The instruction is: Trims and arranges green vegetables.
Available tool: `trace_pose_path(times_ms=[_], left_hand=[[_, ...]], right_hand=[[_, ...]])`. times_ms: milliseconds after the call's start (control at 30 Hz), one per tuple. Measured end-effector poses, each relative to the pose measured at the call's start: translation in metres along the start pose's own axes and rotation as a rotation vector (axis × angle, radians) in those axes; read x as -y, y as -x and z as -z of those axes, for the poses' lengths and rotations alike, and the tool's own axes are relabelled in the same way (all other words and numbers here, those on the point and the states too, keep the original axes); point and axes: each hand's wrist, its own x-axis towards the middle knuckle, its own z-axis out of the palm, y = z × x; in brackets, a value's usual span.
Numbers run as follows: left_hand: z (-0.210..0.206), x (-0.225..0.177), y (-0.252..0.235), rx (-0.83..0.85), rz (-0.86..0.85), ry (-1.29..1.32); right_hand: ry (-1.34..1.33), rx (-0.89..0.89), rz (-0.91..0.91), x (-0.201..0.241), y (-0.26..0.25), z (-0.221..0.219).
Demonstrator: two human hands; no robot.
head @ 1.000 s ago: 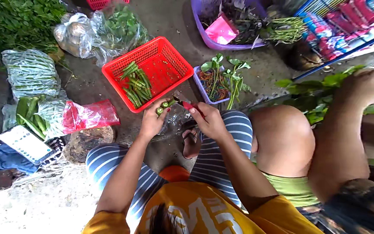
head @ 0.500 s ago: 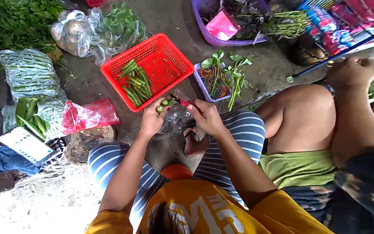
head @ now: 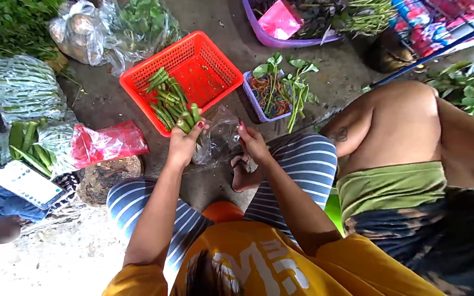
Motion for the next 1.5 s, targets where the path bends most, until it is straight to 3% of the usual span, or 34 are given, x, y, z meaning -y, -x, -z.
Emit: trace_pose_path(times_ms=[133, 333, 500, 767, 1067, 1200, 1400, 1500], left_hand=[[-0.004, -0.009, 0.0, -0.109, 0.134, 0.242], [0.002, -0.016, 0.004, -0.182, 0.194, 0.218], [0.016, -0.02, 0.006, -0.235, 0.195, 0.21], [0.013, -0.024, 0.015, -0.203, 0.274, 0.204], [0.002, -0.043, 0.025, -0.106, 0.228, 0.13], [0.007, -0.04, 0.024, -0.177, 0.292, 0.168], [0.006, -0.024, 0.018, -0.092, 0.318, 0.226], [0.008, -0.008, 0.016, -0.026, 0.329, 0.245]], right_hand=[[-0.106, -0.001, -0.271, -0.018, -0.029, -0.032], [0.089, -0.089, -0.113, -0.03, -0.106, -0.073], [0.299, -0.159, -0.243, 0.004, -0.126, -0.099], [0.279, -0.276, -0.366, 0.008, -0.126, -0.128], [0.293, -0.212, -0.406, 0.022, -0.113, -0.112], [0.299, -0.114, -0.336, 0.019, -0.096, -0.094], [-0.226, -0.049, -0.267, 0.008, -0.056, -0.044], [-0.441, 0.096, -0.287, 0.008, -0.018, -0.034]])
